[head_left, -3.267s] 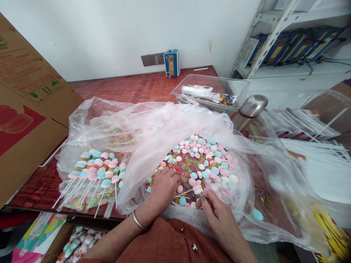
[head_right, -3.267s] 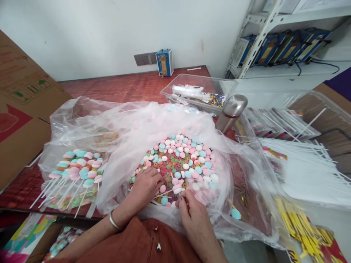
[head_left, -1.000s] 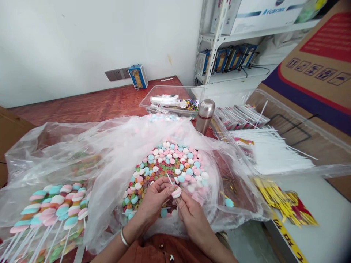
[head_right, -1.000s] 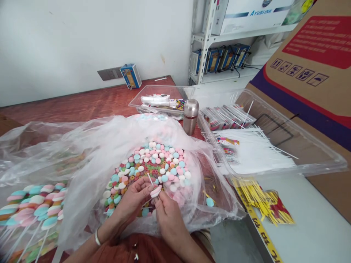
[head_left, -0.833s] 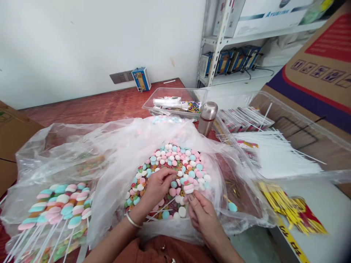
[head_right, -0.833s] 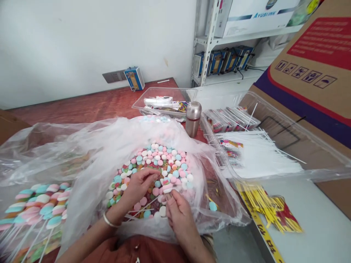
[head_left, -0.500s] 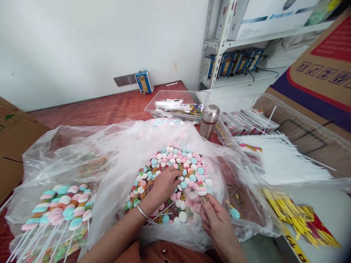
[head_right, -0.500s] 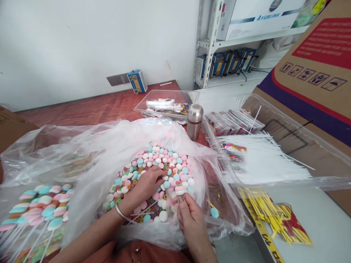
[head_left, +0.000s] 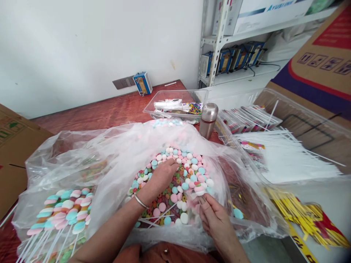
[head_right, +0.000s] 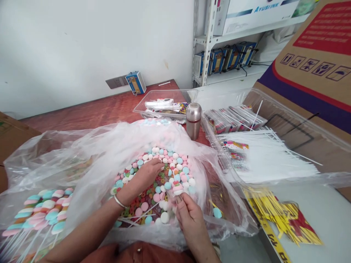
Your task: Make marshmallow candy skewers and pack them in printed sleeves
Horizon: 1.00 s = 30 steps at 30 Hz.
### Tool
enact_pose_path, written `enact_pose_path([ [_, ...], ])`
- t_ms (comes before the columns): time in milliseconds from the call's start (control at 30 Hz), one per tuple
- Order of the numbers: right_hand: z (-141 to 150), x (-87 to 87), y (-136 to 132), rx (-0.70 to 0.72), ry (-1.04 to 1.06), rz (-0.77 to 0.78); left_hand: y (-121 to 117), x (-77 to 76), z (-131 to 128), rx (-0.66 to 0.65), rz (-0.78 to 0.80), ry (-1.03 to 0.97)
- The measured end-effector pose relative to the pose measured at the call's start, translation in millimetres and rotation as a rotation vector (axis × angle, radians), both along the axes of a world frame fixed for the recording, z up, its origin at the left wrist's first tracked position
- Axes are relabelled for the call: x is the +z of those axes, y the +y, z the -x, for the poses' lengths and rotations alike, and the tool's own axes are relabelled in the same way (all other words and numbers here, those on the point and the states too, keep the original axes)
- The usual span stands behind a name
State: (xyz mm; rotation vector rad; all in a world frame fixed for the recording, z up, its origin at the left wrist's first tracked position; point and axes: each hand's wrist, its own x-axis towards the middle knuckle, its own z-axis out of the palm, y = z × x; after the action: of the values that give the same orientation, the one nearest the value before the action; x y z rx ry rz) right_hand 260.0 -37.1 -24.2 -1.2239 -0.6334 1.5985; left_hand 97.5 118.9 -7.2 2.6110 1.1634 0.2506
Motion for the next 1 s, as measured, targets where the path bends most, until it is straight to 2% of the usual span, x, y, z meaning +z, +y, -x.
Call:
enact_pose_path([
  [133,-1,-5.8,1,0.034,-0.025,-0.011,2,-0.8,1,-0.046,0.027,0.048],
  [267,0,-7.4,4,0.089,-0.088,-0.068,12,2.7,-4,0.024,0.122,-0.068],
  [367,-3,-3.2,6,0.11,-0.227,-0.108,14,9.7,-5,0.105,0.14,-0.148],
  [433,-4,3.0,7,0.122,-0.368,-0.144,9,14.5,-4,0.257,0.313,-0.335],
  [500,-4,10.5,8,0.154,-0.487,-0.18,0,17.3,-3,0.435,0.585,-0.619],
  [533,-3,14.2,9,0.171,-0.525,-0.193,-6,17.8,-3,0.499,0.703,-0.755],
  [600,0,19.9,11,0.202,-0.564,-0.212,-15,17.0,-4,0.555,0.822,-0.944],
  [733,4,20.6,13,0.227,-0.581,-0.229,-26,12.8,-4,0.545,0.87,-1.074],
  [1000,7,8.6,10,0.216,-0.359,-0.102,-32,14.7,-7,0.474,0.863,-0.999],
])
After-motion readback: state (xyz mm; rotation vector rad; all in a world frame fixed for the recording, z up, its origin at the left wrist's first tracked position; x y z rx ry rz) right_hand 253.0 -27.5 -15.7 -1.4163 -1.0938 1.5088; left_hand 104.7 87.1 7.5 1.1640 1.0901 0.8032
